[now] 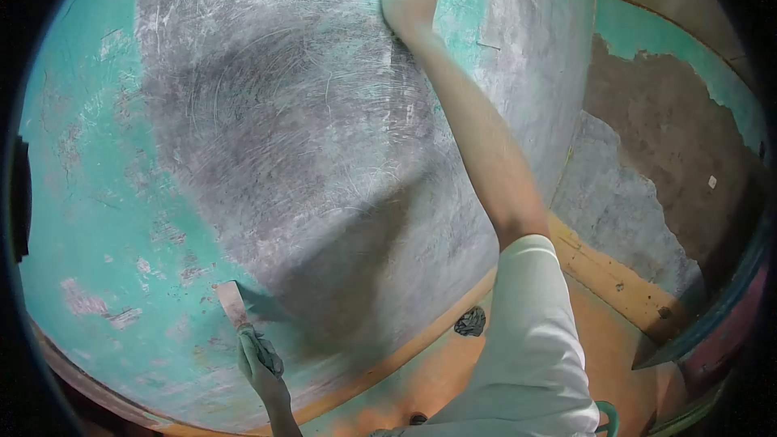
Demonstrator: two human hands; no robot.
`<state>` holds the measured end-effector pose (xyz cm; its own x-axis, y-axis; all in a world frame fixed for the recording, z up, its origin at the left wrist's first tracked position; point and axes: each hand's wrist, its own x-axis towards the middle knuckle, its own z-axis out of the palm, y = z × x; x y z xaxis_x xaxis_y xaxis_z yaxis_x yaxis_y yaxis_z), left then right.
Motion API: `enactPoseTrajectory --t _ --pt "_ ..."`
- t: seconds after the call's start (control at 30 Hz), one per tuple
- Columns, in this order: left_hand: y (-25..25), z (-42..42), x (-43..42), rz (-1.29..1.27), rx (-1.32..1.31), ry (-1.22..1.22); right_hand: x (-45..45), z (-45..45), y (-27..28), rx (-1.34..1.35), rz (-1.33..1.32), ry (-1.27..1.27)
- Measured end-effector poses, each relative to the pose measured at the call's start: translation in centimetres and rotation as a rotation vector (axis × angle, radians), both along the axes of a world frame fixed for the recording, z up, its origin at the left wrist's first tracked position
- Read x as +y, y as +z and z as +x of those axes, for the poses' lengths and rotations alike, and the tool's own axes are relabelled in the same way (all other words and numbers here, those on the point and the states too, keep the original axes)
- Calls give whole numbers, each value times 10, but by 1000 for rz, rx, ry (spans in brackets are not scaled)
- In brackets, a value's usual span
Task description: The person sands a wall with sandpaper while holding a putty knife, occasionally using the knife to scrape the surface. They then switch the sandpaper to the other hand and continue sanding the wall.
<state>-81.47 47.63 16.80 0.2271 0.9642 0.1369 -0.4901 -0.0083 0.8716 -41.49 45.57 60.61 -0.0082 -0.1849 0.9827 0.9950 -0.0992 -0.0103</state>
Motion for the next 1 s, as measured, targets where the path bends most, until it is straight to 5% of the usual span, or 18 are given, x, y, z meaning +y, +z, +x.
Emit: enactPoseTrajectory --t 0.13,0.3,0.33,0.47,0.57,0.73,1.0 --pt "-6 6 4 24 -38 -8 -2 4 -53 -315 -6 -4" --pt "2 13 -5 6 2 9 -9 34 0 -145 37 -49" --pt "0 15 -4 6 -2 -2 -14 13 5 99 -53 -80" --pt "-10 19 -5 2 -20 -38 -10 13 -45 -251 -36 -43" --pt "-9 20 -6 4 -20 -30 -23 20 -76 -219 -181 -53" --pt "0 26 -11 18 -26 -24 -15 35 3 -238 -34 -62" --pt "-2 28 -15 -6 -23 -28 -5 15 -82 -295 -2 -87"
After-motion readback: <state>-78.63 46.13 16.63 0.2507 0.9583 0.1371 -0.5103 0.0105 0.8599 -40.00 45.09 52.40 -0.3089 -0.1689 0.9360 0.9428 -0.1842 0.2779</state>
